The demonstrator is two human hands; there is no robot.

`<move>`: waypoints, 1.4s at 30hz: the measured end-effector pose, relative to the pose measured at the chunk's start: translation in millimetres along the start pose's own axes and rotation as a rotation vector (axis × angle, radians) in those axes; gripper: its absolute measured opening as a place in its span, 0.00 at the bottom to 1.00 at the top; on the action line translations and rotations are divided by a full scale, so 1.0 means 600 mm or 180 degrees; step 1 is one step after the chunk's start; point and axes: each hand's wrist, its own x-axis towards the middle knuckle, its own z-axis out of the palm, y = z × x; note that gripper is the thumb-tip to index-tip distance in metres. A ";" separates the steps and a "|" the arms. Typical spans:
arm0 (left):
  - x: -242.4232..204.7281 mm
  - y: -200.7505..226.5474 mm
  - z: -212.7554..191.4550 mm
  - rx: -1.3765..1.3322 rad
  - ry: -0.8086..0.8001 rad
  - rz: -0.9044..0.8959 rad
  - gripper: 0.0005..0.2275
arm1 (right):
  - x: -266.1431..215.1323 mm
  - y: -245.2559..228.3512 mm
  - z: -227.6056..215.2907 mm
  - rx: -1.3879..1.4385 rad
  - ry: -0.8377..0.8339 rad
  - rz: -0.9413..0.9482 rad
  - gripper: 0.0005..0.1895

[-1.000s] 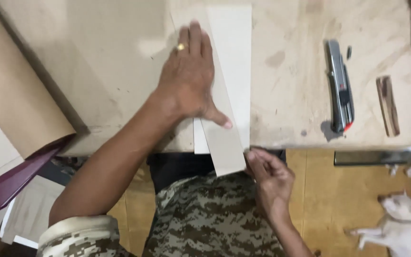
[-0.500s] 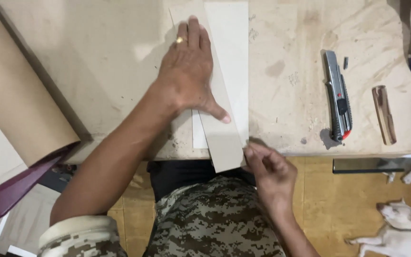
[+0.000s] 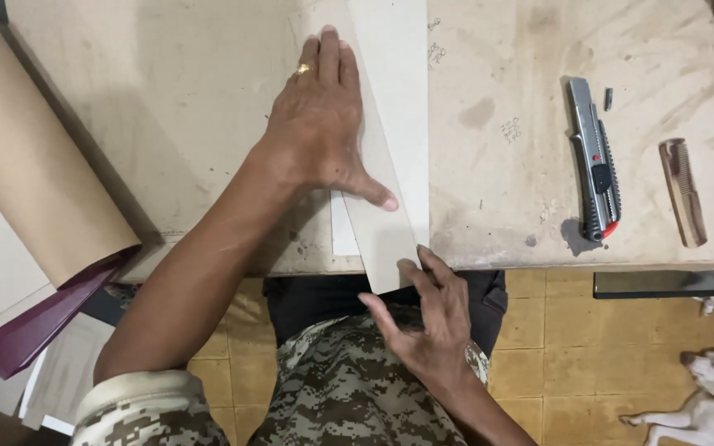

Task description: The person aligns a strip of white paper on a workbench and uses a utility knife to cut it into smaller pieces. The person repeatedly positions the paper and slices it with the blade, creating multiple cut sections.

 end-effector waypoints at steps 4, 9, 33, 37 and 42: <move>-0.002 0.004 -0.007 0.0024 -0.0135 -0.0109 0.81 | 0.012 -0.007 -0.003 0.0110 0.0111 -0.0041 0.34; -0.003 0.001 -0.002 0.0015 -0.0029 -0.0036 0.81 | 0.016 -0.013 -0.009 0.0140 0.0114 -0.0032 0.33; 0.005 -0.010 0.018 0.0099 0.0284 0.0142 0.82 | 0.013 -0.015 -0.006 0.0490 0.0250 0.0016 0.32; 0.007 -0.011 0.020 0.0133 0.0263 0.0155 0.82 | 0.009 -0.011 -0.006 0.0414 0.0215 0.0013 0.31; 0.008 -0.012 0.021 0.0131 0.0302 0.0193 0.82 | 0.013 -0.013 -0.009 0.0403 0.0205 0.0010 0.31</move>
